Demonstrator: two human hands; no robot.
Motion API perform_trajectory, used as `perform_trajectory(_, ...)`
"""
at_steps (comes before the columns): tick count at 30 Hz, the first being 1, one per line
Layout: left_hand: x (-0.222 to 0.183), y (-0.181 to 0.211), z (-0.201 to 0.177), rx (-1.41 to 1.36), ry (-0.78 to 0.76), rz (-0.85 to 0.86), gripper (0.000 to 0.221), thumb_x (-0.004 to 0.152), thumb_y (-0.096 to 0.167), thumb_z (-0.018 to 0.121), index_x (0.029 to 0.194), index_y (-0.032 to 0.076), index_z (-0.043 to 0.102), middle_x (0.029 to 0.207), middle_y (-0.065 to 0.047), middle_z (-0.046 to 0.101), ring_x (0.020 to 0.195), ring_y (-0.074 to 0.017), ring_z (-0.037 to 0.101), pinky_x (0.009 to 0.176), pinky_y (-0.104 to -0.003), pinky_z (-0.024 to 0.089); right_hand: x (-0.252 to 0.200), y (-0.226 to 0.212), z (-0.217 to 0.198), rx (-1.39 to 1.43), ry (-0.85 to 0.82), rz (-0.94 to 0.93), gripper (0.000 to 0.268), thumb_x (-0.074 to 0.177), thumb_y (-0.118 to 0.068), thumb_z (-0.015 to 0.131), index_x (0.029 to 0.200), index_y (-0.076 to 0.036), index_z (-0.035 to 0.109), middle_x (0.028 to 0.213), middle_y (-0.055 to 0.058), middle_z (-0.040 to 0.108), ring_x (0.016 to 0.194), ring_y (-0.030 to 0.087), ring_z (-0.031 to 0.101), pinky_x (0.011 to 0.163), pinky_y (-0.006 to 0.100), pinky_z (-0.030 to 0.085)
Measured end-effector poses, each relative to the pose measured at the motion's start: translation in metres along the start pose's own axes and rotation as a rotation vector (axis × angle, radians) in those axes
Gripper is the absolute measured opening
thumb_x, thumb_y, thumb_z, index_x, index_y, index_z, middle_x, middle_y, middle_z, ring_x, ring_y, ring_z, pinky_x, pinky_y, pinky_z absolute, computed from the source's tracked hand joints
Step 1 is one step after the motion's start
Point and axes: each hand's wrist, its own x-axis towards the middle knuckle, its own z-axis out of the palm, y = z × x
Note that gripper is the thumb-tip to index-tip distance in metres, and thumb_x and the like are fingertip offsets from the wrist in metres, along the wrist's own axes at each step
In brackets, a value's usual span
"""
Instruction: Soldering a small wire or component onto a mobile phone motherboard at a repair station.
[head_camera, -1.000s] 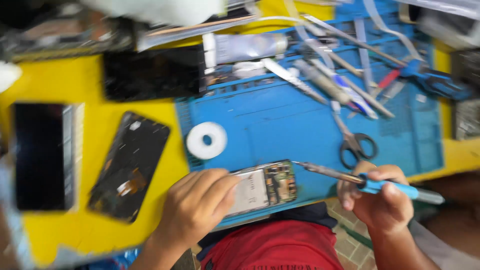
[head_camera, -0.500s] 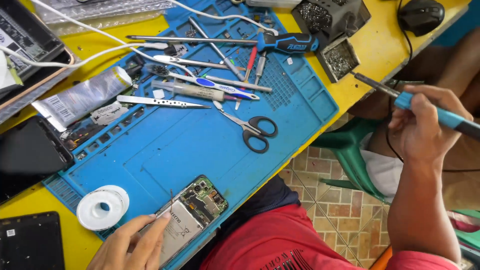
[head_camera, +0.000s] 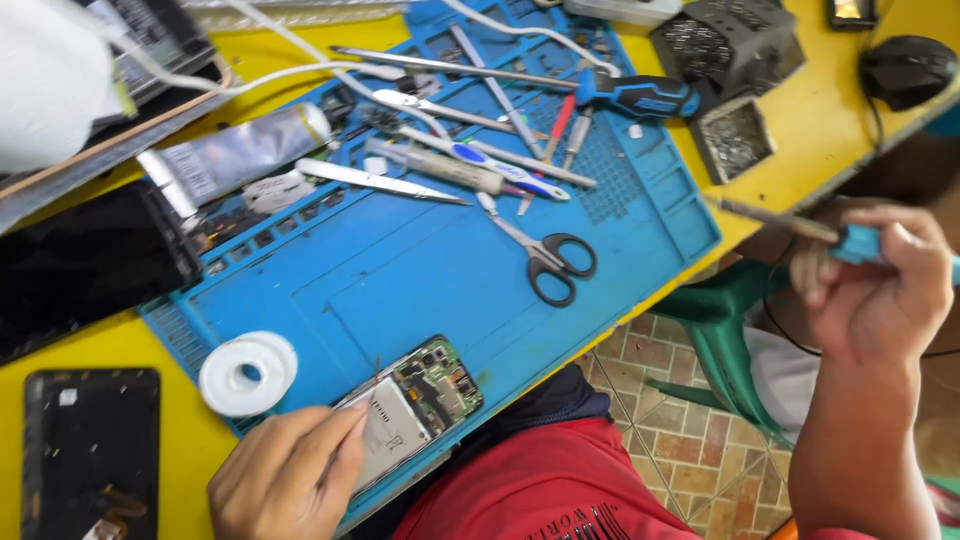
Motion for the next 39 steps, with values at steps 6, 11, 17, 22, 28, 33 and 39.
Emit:
perform_trajectory(6, 0.001, -0.008, -0.004, -0.011, -0.052, 0.079, 0.009, 0.091, 0.005, 0.075, 0.098, 0.007, 0.078, 0.088, -0.008, 0.069, 0.069, -0.0205, 0.067, 0.062, -0.036, 0.056, -0.039, 0.017, 0.048, 0.436, -0.441, 0.318, 0.03, 0.094, -0.03, 0.053, 0.105, -0.015, 0.077, 0.061, 0.011, 0.054, 0.034, 0.021, 0.04, 0.033, 0.03, 0.029)
perform_trajectory(11, 0.006, -0.003, -0.011, -0.063, -0.043, 0.104, 0.008, 0.091, 0.0, 0.076, 0.096, 0.006, 0.073, 0.084, -0.007, 0.067, 0.066, -0.0222, 0.064, 0.057, -0.037, 0.05, -0.077, 0.039, 0.075, 0.5, -0.764, 0.263, 0.033, 0.105, -0.021, 0.064, 0.129, -0.002, 0.072, 0.081, 0.03, 0.066, 0.053, 0.04, 0.068, 0.044, 0.045, 0.061)
perform_trajectory(17, 0.003, -0.006, -0.011, -0.069, -0.057, 0.073, 0.011, 0.093, -0.002, 0.072, 0.096, 0.007, 0.068, 0.088, -0.004, 0.062, 0.069, -0.0199, 0.06, 0.058, -0.035, 0.044, -0.1, 0.012, 0.125, -0.204, -1.074, -0.384, 0.02, 0.097, -0.026, 0.054, 0.105, -0.011, 0.065, 0.087, 0.011, 0.074, 0.074, 0.022, 0.081, 0.073, 0.035, 0.074)
perform_trajectory(22, 0.002, -0.005, -0.016, -0.095, -0.055, 0.021, 0.009, 0.096, -0.003, 0.071, 0.099, 0.005, 0.067, 0.089, -0.006, 0.064, 0.068, -0.0206, 0.06, 0.06, -0.034, 0.047, -0.109, 0.025, 0.15, -0.126, -1.089, -0.483, 0.025, 0.098, -0.028, 0.05, 0.094, -0.008, 0.065, 0.072, 0.009, 0.066, 0.057, 0.021, 0.068, 0.059, 0.035, 0.071)
perform_trajectory(28, -0.007, -0.006, -0.022, -0.112, -0.085, -0.026, 0.012, 0.096, -0.003, 0.074, 0.103, 0.004, 0.066, 0.092, -0.008, 0.064, 0.072, -0.0212, 0.061, 0.065, -0.035, 0.05, -0.113, 0.005, 0.162, -0.221, -1.189, -0.401, 0.021, 0.098, -0.024, 0.049, 0.099, -0.013, 0.066, 0.076, 0.009, 0.064, 0.058, 0.02, 0.064, 0.061, 0.033, 0.065)
perform_trajectory(33, -0.011, -0.011, -0.016, -0.084, -0.074, 0.017, 0.003, 0.102, 0.003, 0.068, 0.105, 0.001, 0.068, 0.092, -0.009, 0.061, 0.071, -0.0224, 0.056, 0.063, -0.036, 0.042, -0.113, 0.005, 0.167, -0.2, -1.269, -0.414, 0.019, 0.097, -0.022, 0.052, 0.102, -0.013, 0.067, 0.078, 0.007, 0.064, 0.058, 0.018, 0.065, 0.06, 0.032, 0.064)
perform_trajectory(39, -0.013, -0.01, -0.013, -0.04, -0.042, 0.003, 0.005, 0.104, 0.004, 0.064, 0.104, 0.003, 0.069, 0.093, -0.007, 0.061, 0.071, -0.0214, 0.057, 0.062, -0.036, 0.043, -0.119, 0.006, 0.167, -0.241, -1.245, -0.433, 0.02, 0.099, -0.023, 0.049, 0.1, -0.012, 0.066, 0.077, 0.007, 0.061, 0.058, 0.02, 0.058, 0.061, 0.032, 0.063)
